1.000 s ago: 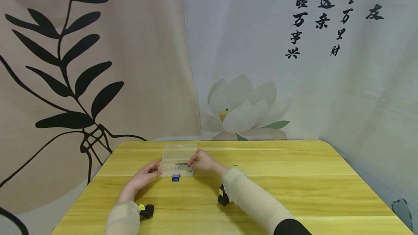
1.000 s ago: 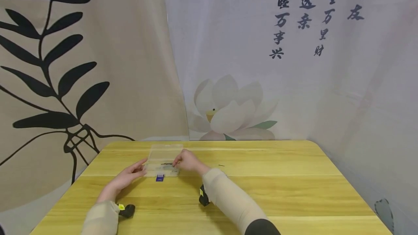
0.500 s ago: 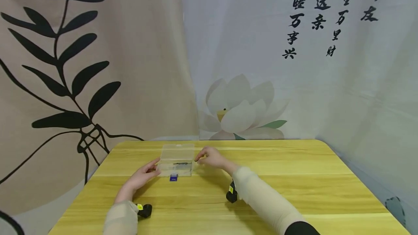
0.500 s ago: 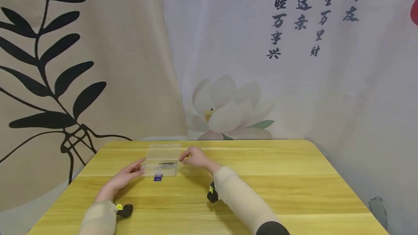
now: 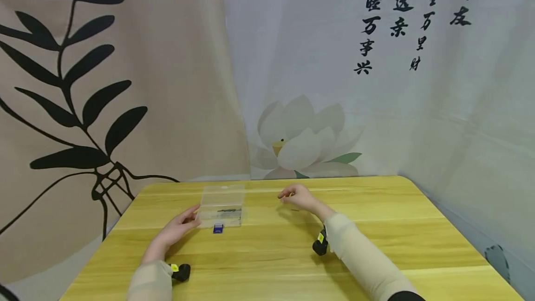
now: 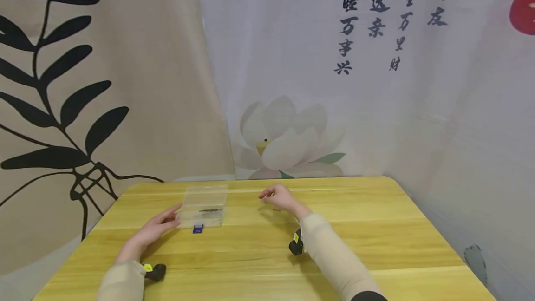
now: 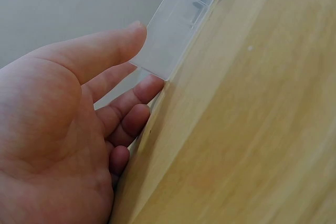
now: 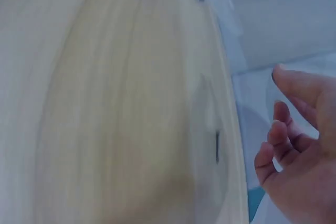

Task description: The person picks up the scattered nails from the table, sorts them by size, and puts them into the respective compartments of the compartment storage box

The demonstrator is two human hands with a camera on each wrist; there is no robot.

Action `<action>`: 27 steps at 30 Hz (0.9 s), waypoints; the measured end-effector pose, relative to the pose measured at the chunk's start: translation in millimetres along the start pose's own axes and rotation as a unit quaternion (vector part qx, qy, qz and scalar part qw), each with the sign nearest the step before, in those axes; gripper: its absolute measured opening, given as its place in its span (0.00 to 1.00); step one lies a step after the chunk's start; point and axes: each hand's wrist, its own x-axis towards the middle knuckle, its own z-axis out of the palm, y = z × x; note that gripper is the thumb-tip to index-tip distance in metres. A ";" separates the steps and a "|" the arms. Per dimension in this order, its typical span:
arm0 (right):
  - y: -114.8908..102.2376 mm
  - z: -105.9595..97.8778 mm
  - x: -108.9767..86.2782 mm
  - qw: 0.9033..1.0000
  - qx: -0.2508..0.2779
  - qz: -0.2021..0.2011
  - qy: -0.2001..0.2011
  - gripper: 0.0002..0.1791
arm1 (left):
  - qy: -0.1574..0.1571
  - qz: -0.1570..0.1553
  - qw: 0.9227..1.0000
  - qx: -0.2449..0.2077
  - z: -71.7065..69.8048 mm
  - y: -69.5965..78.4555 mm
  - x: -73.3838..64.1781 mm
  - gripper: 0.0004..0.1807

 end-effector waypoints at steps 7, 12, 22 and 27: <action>18.8 -14.4 -13.8 0.999 -0.004 0.036 0.027 0.10 | -0.001 -0.001 1.000 -0.004 0.3 -3.8 1.0 0.35; 33.5 -19.1 -23.9 0.998 0.020 0.056 0.031 0.10 | -0.003 0.000 1.000 -0.004 1.7 -0.7 -0.2 0.35; 48.9 -18.0 -25.8 0.993 0.022 0.111 0.017 0.05 | -0.003 -0.006 1.000 0.002 1.6 -1.8 -0.1 0.35; 47.7 -16.3 -25.7 0.994 0.000 0.110 0.014 0.05 | -0.004 0.000 1.000 -0.002 1.2 -2.5 0.8 0.35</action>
